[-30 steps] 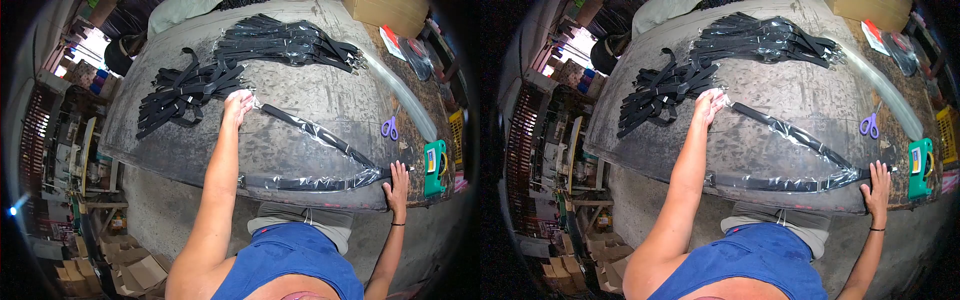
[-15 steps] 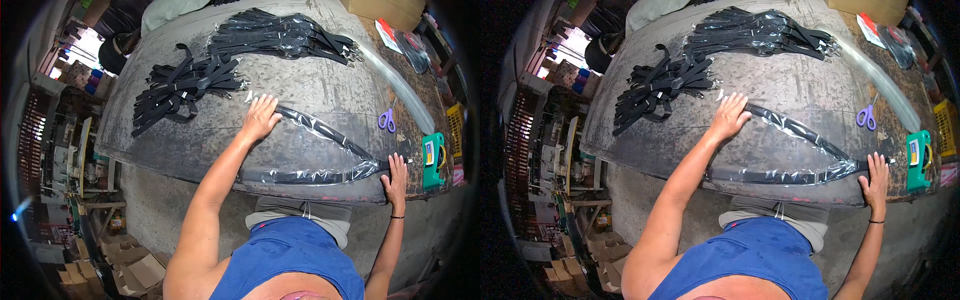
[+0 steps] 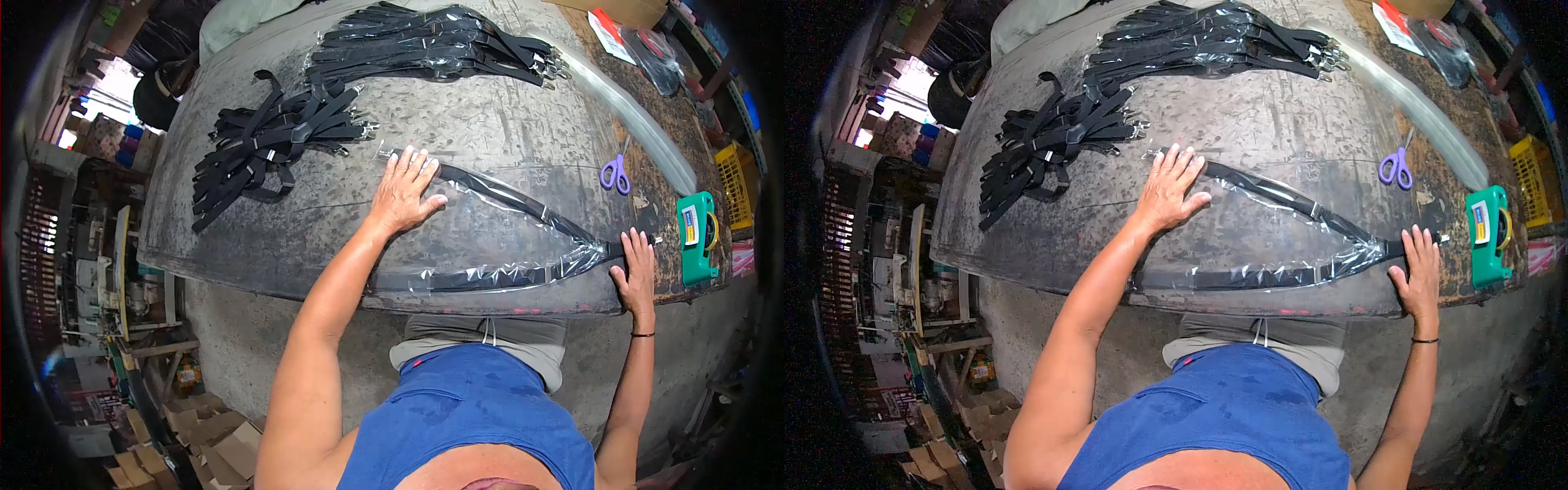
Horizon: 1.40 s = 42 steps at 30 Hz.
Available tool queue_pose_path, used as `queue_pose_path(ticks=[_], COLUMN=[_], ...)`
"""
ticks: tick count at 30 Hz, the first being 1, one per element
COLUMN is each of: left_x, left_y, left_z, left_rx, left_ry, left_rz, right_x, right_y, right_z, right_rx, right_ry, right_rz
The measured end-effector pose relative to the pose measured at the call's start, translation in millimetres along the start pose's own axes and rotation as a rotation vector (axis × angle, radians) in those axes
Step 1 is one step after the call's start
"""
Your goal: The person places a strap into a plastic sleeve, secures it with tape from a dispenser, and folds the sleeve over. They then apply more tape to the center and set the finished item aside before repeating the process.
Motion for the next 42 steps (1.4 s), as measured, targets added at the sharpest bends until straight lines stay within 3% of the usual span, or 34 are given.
queue_pose_path(ticks=[42], left_x=[-1.1], left_y=[2.4], left_z=[0.3], left_rx=[-0.068], left_ry=[-0.056], left_rz=[-0.067], right_x=[-1.7], right_y=[-2.7], right_z=[-0.9], right_rx=[-0.01], right_ry=[-0.025], right_rz=[-0.06])
Point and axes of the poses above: each hand's wrist, its own z-axis towards the middle knuckle, its own y-axis out of the back of the hand, x = y × z, the point moved 3 cm from there along z, towards the middle knuckle, and after that the axes turned 10 degrees about z, right-handed, at the moved point
